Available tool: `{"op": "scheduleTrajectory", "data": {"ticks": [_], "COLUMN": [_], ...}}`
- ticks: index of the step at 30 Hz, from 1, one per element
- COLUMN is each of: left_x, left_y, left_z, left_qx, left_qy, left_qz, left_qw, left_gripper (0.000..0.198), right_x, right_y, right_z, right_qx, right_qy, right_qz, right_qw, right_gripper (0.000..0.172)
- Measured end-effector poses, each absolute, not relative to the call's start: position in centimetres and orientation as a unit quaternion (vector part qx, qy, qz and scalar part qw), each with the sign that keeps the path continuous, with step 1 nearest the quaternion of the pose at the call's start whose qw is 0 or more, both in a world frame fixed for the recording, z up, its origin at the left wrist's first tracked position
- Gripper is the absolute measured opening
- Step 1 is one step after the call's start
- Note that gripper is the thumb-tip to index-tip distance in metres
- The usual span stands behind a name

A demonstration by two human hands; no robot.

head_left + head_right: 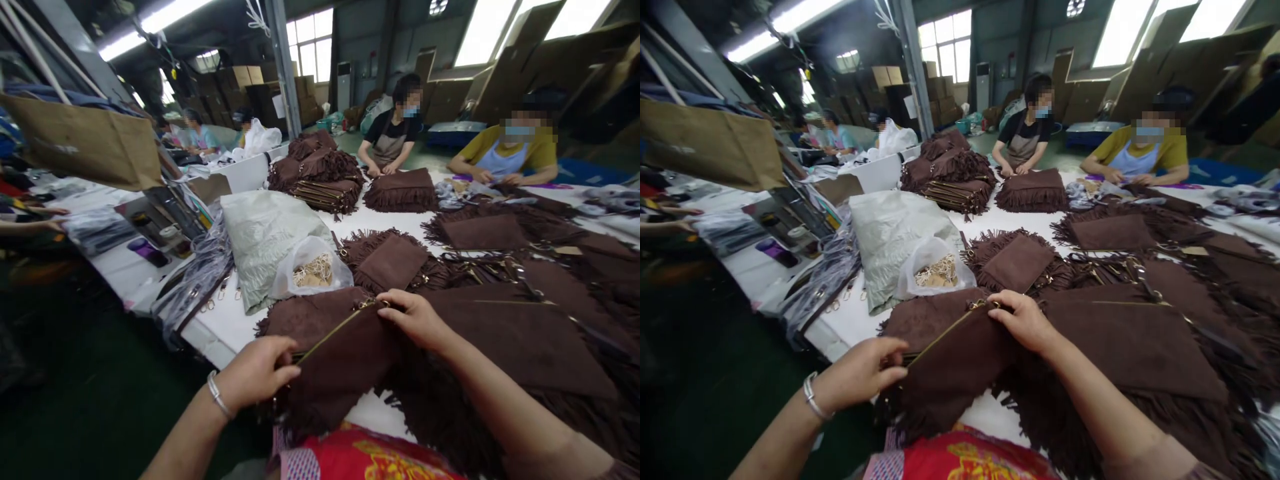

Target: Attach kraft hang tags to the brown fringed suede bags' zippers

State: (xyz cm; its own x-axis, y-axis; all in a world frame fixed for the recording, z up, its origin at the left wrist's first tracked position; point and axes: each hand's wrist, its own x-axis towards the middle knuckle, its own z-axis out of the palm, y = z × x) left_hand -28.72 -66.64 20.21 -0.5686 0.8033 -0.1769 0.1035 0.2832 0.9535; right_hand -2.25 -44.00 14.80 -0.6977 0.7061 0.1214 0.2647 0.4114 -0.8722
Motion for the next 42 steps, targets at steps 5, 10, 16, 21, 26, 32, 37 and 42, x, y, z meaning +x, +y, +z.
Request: {"op": "scheduleTrajectory", "data": {"ticks": [5, 10, 16, 21, 26, 32, 37, 42], "left_x": [-24.8, -22.9, -20.6, -17.0, -16.5, -22.4, -28.0, -32.3], "left_y": [-59.5, -56.2, -54.1, -53.0, -55.8, -61.5, -58.5, -47.6], "left_z": [22.0, 18.7, 18.0, 15.3, 10.7, 12.6, 17.6, 15.1], "left_qx": [0.614, 0.616, 0.386, 0.235, 0.133, 0.345, 0.595, 0.56], "left_qy": [0.58, 0.607, 0.622, 0.571, 0.645, 0.747, 0.751, 0.803], "left_qz": [0.433, 0.406, 0.585, 0.7, 0.596, 0.261, 0.197, 0.109], "left_qw": [0.316, 0.294, 0.35, 0.359, 0.459, 0.504, 0.21, 0.173], "left_gripper": [0.063, 0.018, 0.028, 0.033, 0.029, 0.02, 0.023, 0.017], "right_x": [-4.9, -4.6, -4.9, -8.4, -10.6, -9.4, -8.6, -8.5], "right_y": [-45.6, -45.2, -42.1, -40.3, -41.2, -43.9, -44.1, -43.9], "right_z": [18.6, 19.3, 21.2, 21.4, 13.9, 7.3, 6.3, 5.2], "right_qx": [-0.195, -0.207, -0.241, -0.216, -0.197, -0.23, -0.268, -0.274], "right_qy": [-0.863, -0.914, -0.949, -0.95, -0.97, -0.96, -0.946, -0.931], "right_qz": [0.423, 0.296, 0.038, -0.019, 0.062, 0.089, 0.097, 0.138], "right_qw": [0.197, 0.183, 0.2, 0.225, 0.131, 0.134, 0.156, 0.2], "right_gripper": [0.018, 0.029, 0.023, 0.024, 0.017, 0.021, 0.021, 0.018]}}
